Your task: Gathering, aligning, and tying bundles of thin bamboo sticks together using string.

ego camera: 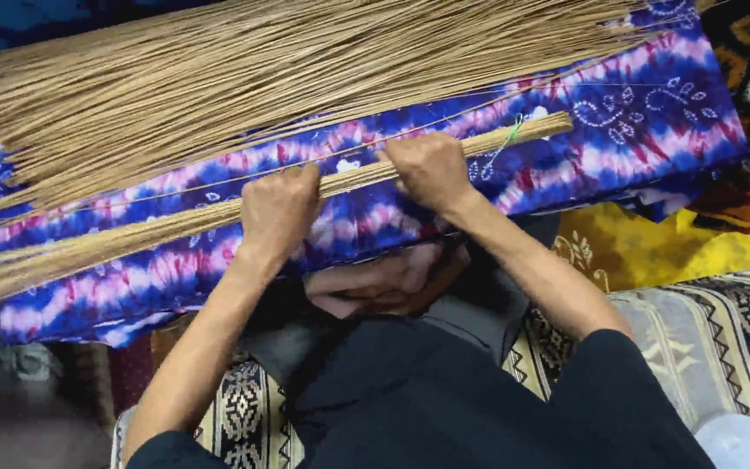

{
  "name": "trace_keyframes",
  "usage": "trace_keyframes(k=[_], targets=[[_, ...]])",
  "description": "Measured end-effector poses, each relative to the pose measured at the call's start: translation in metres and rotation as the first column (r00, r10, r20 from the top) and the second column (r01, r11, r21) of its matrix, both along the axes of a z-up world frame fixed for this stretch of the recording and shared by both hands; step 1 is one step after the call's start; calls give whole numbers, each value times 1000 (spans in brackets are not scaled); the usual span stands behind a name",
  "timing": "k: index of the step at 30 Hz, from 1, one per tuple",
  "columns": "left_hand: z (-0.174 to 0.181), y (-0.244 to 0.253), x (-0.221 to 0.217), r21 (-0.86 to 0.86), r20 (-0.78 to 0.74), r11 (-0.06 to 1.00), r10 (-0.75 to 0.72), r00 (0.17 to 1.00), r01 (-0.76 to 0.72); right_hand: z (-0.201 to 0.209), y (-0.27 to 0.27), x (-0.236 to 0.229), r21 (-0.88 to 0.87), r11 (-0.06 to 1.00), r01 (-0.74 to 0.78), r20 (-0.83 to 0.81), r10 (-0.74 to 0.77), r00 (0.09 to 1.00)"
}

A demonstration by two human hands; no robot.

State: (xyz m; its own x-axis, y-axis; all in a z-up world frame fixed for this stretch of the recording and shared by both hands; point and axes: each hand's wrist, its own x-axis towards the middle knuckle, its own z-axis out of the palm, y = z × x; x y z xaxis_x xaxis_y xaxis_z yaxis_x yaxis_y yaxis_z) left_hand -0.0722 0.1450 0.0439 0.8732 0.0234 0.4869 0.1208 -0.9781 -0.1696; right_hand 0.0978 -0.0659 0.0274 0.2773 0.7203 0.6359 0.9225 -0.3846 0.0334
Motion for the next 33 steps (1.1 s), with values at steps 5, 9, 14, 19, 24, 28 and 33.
trace_keyframes(k=[5, 9, 14, 19, 24, 28, 33], targets=[[71, -21, 7, 54, 219, 982, -190, 957, 183, -13, -9, 29, -16, 999, 44, -78, -45, 996], [-1, -45, -19, -357, 693, 830, -74, 717, 430, -13, -20, 43, 21, 993, 118, -72, -116, 991], [-16, -89, 2, -788, 483, -40, 579, 657, 615, -32, -5, 29, 51, 993, 106, -91, -101, 991], [-13, -27, 26, -230, 247, -602, 724, 644, 764, -51, 23, 9, 18, 995, -99, 2, 99, 995], [-50, 46, -15, 44, 317, -578, 781, 538, 815, 16, -43, 38, -204, 979, 2, 2, -1, 1000], [-73, 64, -42, 65, 277, -536, 820, 501, 842, 43, -80, 48, -23, 967, -253, -516, 205, 832], [-77, 38, -20, 81, 286, -573, 797, 532, 815, -7, -50, 40, 631, 775, 24, -776, 631, 15]])
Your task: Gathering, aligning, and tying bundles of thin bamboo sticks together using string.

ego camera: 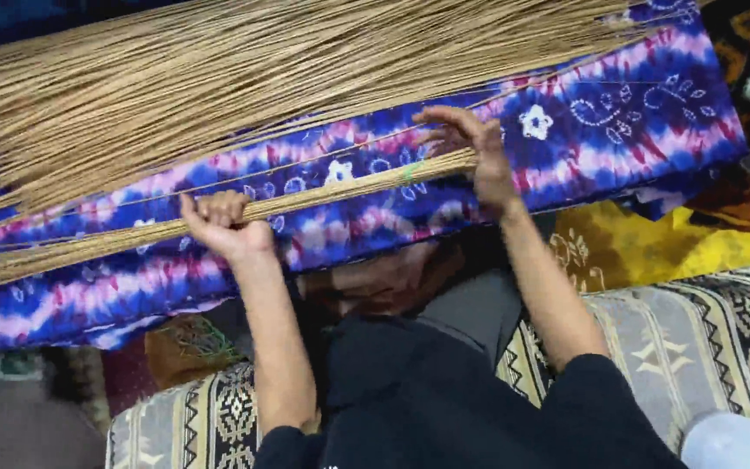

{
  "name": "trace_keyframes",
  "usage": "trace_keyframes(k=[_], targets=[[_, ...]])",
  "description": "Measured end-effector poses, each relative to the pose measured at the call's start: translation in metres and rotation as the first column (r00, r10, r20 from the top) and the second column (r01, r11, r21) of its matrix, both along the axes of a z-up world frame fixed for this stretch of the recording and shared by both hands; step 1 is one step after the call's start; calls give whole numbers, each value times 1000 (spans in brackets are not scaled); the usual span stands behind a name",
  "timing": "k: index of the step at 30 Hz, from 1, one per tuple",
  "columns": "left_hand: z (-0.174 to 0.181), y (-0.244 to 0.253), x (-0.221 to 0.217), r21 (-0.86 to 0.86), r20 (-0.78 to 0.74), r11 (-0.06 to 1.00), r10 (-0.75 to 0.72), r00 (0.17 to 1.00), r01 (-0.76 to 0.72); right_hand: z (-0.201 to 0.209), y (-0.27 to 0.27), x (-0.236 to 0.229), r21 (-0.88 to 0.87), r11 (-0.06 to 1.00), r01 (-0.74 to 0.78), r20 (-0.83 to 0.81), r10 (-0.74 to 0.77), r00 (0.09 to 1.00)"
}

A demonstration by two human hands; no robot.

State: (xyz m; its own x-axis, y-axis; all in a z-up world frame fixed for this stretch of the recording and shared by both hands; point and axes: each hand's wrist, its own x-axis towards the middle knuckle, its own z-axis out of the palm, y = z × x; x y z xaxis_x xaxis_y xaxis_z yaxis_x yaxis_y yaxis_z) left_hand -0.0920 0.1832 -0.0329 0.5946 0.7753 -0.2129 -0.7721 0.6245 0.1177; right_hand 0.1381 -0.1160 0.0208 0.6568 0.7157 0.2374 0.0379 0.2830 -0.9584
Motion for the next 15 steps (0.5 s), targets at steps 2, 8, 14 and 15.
trace_keyframes(k=[2, 8, 14, 15], targets=[[-8, 3, -3, 12, -11, 1000, 5, 1000, -5, 9, 1, -6, 31, 999, 19, 35, -20, 999], [8, -10, 11, 17, -155, 986, 169, 973, -168, 34, -7, -19, 210, 968, 140, -37, -135, 990], [19, 8, 2, 31, -152, 991, 135, 979, -132, 27, -8, -14, 204, 972, 114, 16, -120, 993], [20, 11, -4, 49, -142, 990, 141, 980, -135, 19, -14, -3, 295, 945, 140, -46, -132, 990]])
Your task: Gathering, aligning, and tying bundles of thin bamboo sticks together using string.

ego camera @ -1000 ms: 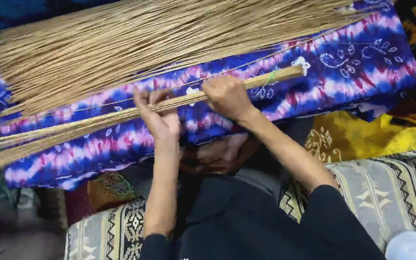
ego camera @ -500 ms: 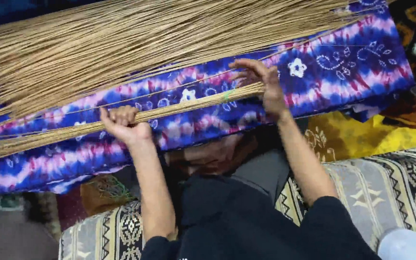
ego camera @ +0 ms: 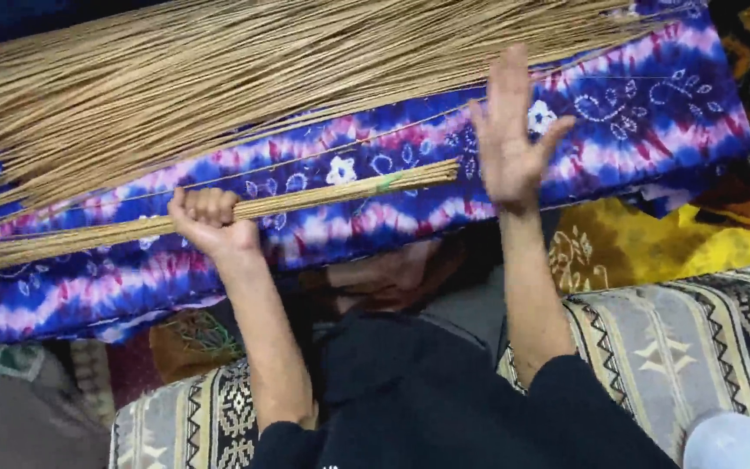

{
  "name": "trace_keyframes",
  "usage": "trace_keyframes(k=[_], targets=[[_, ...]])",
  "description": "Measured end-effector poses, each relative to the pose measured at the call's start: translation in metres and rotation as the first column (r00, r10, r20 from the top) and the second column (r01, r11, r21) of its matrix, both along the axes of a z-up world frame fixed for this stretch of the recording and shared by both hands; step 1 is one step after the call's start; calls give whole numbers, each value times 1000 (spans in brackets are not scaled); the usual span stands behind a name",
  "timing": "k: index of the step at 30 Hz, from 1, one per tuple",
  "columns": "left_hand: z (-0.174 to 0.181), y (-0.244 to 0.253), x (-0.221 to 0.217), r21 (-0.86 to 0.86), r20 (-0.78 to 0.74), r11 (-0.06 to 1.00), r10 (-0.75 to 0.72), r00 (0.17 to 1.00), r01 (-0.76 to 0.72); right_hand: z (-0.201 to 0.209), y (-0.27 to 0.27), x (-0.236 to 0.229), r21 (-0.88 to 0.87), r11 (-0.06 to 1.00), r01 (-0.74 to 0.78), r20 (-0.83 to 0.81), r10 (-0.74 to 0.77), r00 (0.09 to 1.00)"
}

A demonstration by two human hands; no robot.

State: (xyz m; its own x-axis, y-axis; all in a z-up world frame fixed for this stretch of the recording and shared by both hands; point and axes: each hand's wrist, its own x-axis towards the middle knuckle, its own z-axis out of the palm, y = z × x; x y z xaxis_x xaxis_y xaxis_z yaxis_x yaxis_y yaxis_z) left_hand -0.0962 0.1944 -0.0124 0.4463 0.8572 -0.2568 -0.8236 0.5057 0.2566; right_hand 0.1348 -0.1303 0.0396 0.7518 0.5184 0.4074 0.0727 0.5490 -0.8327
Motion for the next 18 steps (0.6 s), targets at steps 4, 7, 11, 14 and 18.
trace_keyframes(k=[4, 7, 11, 14, 18], targets=[[1, -24, 19, 40, -290, 997, 81, 954, -72, 19, 18, -36, -269, 961, 66, 41, -57, 997], [-9, -4, 11, -45, 2, 997, -69, 998, 69, 23, 13, -32, -302, 953, -2, 243, 79, 967], [-9, -10, 10, -24, -60, 999, 20, 998, -22, 26, 20, -40, -270, 959, 86, 244, -19, 970], [-17, 1, 0, -33, -36, 999, -6, 999, 5, 24, 21, -46, -336, 937, 95, 334, 25, 942], [8, -14, 9, 120, -491, 991, 118, 863, -67, 28, 22, -46, -237, 959, 155, 148, -122, 981]])
